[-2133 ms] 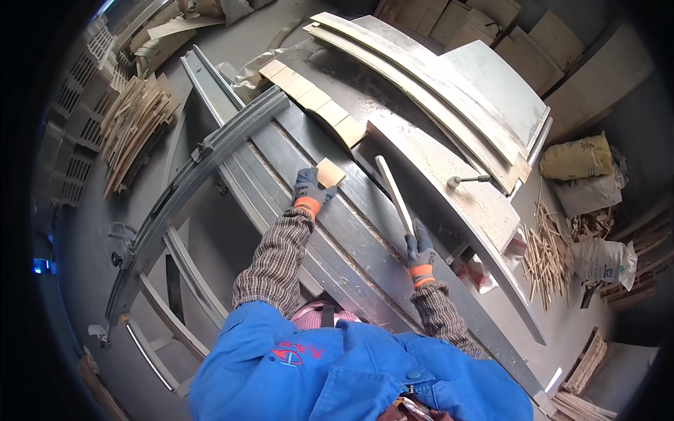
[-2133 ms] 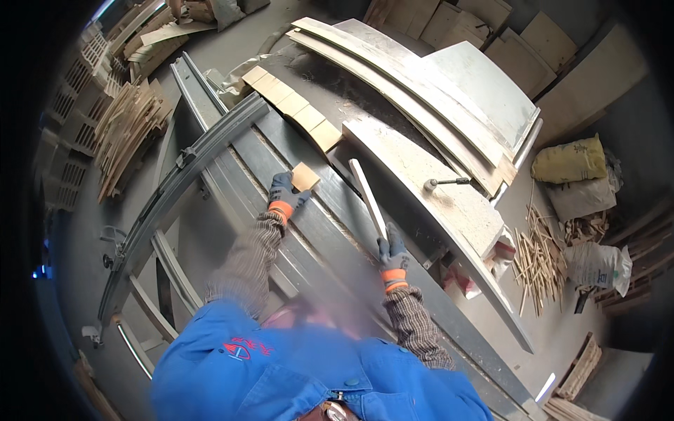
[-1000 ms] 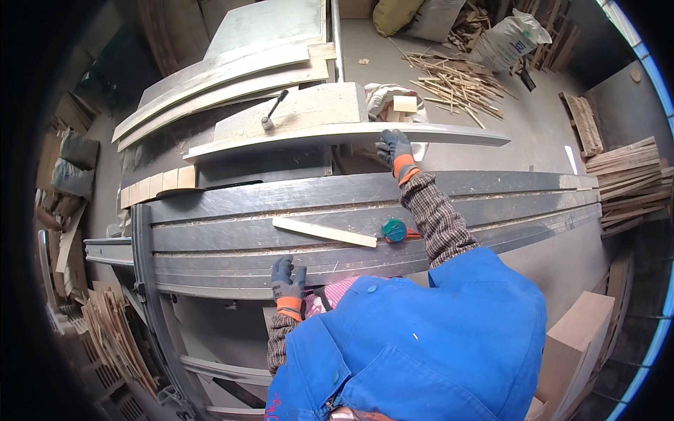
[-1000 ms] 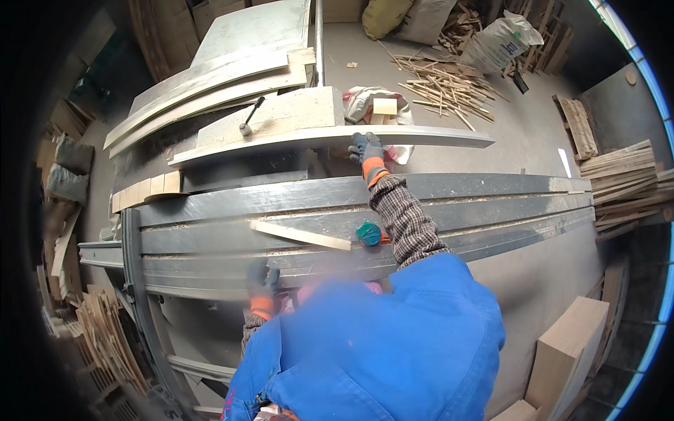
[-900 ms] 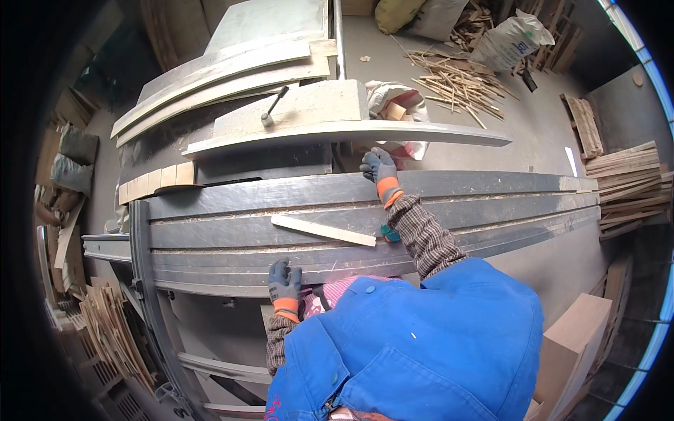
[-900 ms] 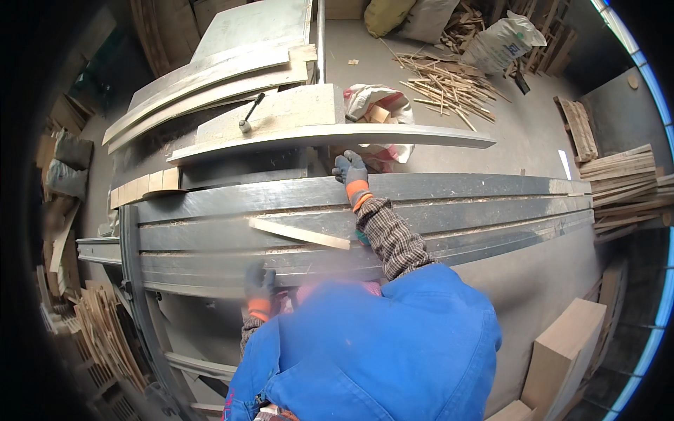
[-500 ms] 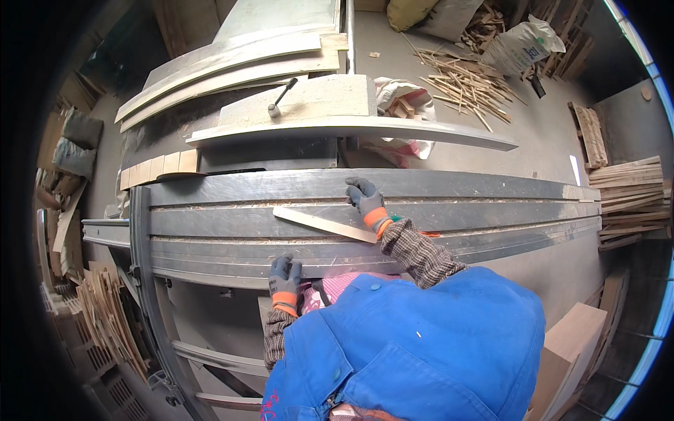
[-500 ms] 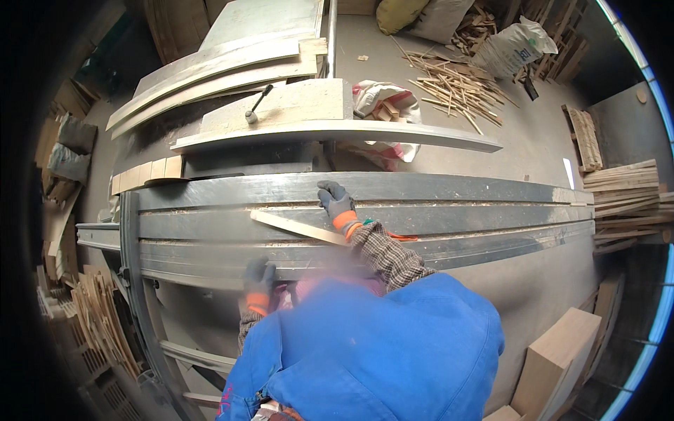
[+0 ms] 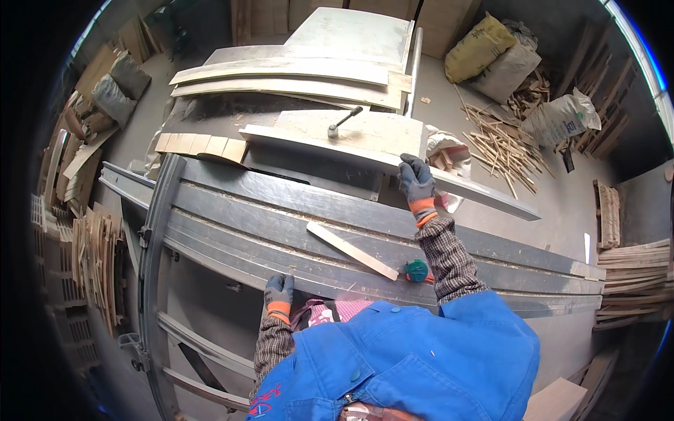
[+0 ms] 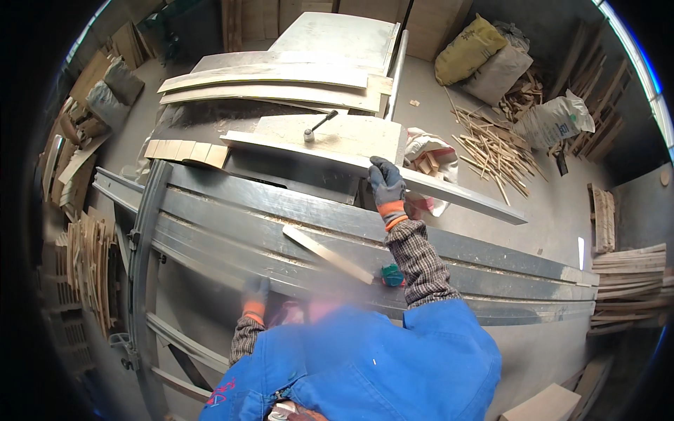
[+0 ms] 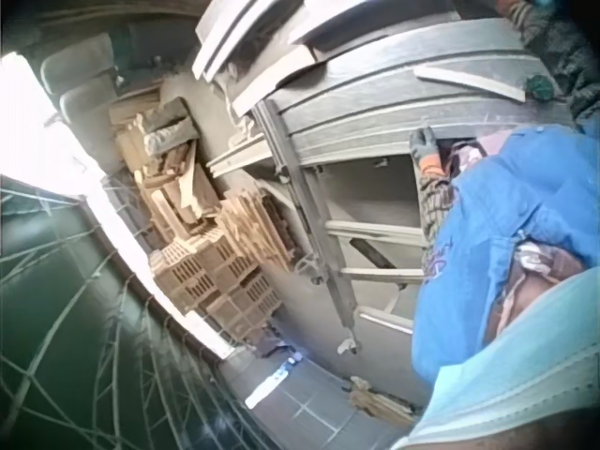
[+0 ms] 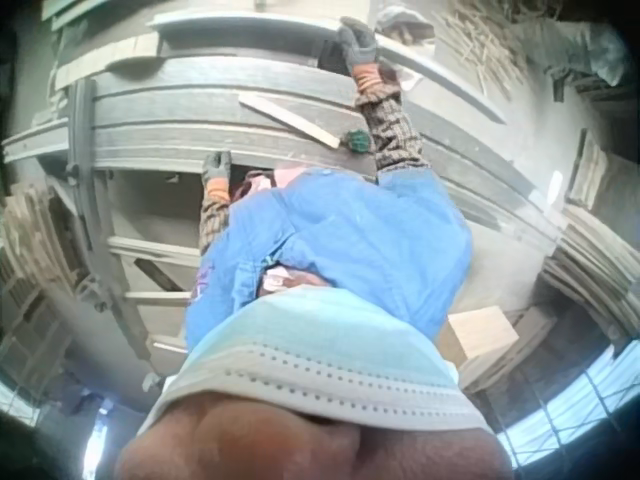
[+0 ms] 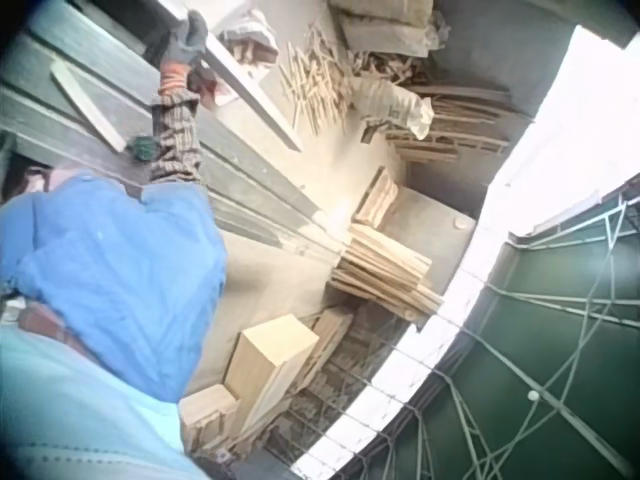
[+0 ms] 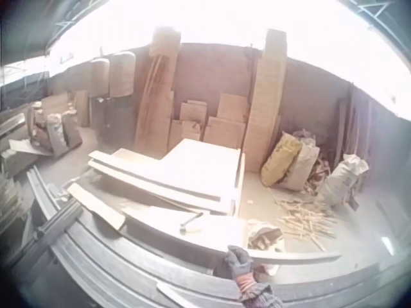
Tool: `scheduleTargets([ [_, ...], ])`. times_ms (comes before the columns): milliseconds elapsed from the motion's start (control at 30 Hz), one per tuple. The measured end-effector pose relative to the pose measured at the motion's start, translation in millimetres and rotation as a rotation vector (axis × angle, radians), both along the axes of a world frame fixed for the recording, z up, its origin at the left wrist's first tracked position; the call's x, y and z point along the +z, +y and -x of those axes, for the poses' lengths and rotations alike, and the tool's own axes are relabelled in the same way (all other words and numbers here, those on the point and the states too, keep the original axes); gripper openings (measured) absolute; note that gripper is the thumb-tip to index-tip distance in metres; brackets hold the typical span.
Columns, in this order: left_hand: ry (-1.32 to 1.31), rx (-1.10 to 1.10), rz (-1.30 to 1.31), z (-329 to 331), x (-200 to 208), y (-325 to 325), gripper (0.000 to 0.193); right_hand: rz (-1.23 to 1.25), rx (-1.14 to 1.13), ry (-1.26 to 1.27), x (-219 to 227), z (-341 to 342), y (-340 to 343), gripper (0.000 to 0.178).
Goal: The person uses a table saw to cut thin wooden strips into smaller pieces. They feed each strip through the saw blade, collect the cut pieces, and place them into a white sack. The person then walks across the workshop and empties the sack contents.
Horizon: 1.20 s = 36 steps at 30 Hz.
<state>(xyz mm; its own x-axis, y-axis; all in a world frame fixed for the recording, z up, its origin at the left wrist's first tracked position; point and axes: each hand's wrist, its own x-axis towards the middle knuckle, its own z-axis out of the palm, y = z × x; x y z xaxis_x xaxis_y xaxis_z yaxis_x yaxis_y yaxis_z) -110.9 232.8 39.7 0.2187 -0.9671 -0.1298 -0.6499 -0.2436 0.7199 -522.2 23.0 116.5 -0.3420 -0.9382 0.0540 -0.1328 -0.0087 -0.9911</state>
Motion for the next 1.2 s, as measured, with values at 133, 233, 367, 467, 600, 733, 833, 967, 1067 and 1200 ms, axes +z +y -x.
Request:
scheduleTargets([
  [133, 0.029, -0.014, -0.049, 1.8, 6.9, -8.1, 0.038, 0.228, -0.017, 0.248, 6.3, 26.8, -90.0, 0.031],
  [233, 0.046, 0.0, -0.226, 4.7, 27.2, -20.0, 0.034, 0.278, -0.01, 0.426, 12.0, 33.9, -140.9, 0.028],
  [367, 0.089, 0.054, -0.261, -2.1, 19.2, -25.0, 0.041, 0.236, 0.087, 0.616, 29.2, 15.9, -191.8, 0.04],
  [467, 0.024, 0.114, -0.174, -3.6, 17.6, -20.8, 0.044, 0.069, 0.143, 0.768, 33.7, -2.8, -237.5, 0.055],
  [600, -0.026, 0.056, -0.248, -5.7, 15.1, -28.5, 0.046, -0.112, 0.188, 1.158, 27.0, -3.4, -313.6, 0.075],
  [733, -0.066, 0.007, -0.218, -12.2, -13.9, -23.9, 0.046, -0.361, 0.249, 1.354, 25.2, -17.3, -373.6, 0.095],
  [833, 0.007, -0.009, -0.325, -15.1, -11.2, -25.8, 0.045, -0.466, 0.312, 1.425, 21.5, -21.7, -401.5, 0.112],
  [967, 0.041, 0.028, -0.327, -17.6, -22.5, -18.1, 0.044, -0.483, 0.382, 1.478, 10.5, -43.2, -421.1, 0.119],
  [1067, 0.067, 0.045, -0.285, -16.8, -12.0, -23.7, 0.044, -0.486, 0.418, 1.502, -2.7, -36.3, -436.7, 0.123],
  [1200, 0.095, 0.005, -0.32, -19.4, -5.0, -29.6, 0.038, -0.517, 0.455, 1.517, -10.5, -37.6, -440.4, 0.129],
])
